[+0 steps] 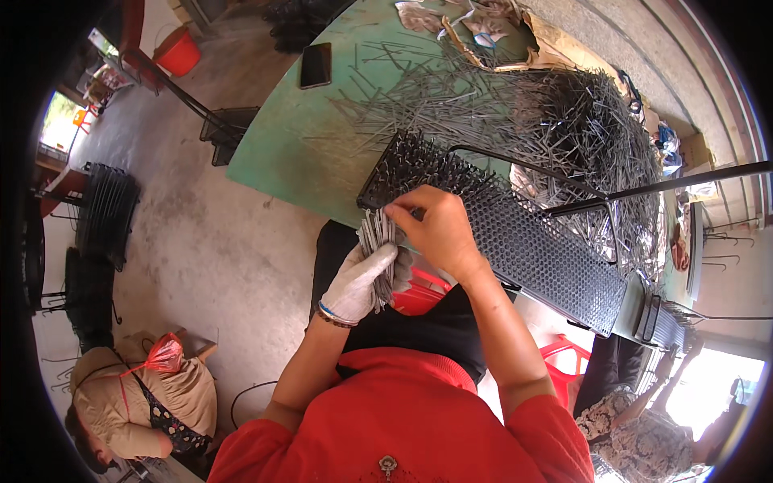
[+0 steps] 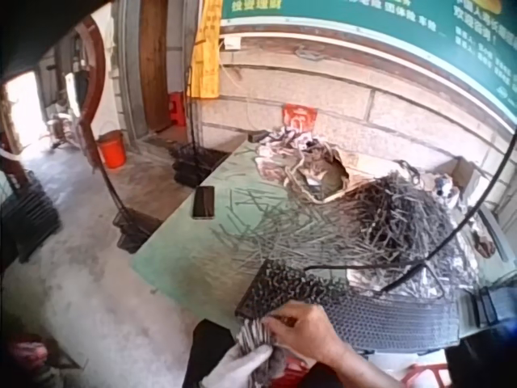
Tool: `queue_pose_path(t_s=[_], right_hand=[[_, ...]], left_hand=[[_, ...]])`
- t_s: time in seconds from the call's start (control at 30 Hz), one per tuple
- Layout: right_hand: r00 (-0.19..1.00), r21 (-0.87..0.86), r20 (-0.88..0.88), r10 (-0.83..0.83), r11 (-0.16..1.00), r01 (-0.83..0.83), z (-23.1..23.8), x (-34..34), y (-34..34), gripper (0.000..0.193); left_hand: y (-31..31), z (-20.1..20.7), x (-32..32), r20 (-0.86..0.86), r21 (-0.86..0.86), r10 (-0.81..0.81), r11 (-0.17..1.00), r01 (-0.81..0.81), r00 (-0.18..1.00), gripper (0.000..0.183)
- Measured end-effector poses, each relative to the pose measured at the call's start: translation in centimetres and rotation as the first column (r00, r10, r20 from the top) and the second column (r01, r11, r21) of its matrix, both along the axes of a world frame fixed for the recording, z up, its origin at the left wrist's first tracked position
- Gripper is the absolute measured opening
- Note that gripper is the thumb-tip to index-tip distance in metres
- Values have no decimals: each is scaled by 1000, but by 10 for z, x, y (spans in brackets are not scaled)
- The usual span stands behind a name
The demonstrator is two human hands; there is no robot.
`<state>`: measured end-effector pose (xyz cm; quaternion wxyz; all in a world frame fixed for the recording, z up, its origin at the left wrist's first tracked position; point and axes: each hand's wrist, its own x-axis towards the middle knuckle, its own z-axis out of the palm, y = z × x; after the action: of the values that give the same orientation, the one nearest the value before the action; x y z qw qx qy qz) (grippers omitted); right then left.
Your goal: Manually sorting metal wires and inserting them into a fabrication jig for assembly.
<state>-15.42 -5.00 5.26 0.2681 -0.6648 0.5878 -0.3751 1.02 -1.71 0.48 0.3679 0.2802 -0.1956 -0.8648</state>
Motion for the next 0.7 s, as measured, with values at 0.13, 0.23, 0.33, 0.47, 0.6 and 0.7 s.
queue_pose_path(t_s=[0.13, 0.23, 0.33, 0.47, 0.6, 0.7], right_hand=[[968, 168, 209, -143, 980, 108, 6, -5, -4, 18], [944, 298, 280, -175, 951, 88, 8, -7, -7, 18], [902, 318, 393, -178, 947, 48, 3, -10, -10, 17], [855, 191, 445, -268, 961, 202, 13, -3, -14, 16], [909, -112, 351, -222, 954, 277, 12, 5, -19, 14], [952, -182, 229, -203, 952, 247, 3, 9, -21, 13]], left_hand=[[1, -1, 0, 56, 35, -2, 999, 0, 998, 16], [1, -3, 1, 79, 59, -28, 998, 23, 996, 17], [0, -4, 3, 81, 37, -53, 998, 50, 995, 17], [-1, -5, 6, 119, 28, -84, 996, 82, 989, 19], [2, -15, 6, 176, 55, -120, 992, 112, 977, 22], [2, -16, 5, 183, 58, -123, 992, 114, 975, 25]])
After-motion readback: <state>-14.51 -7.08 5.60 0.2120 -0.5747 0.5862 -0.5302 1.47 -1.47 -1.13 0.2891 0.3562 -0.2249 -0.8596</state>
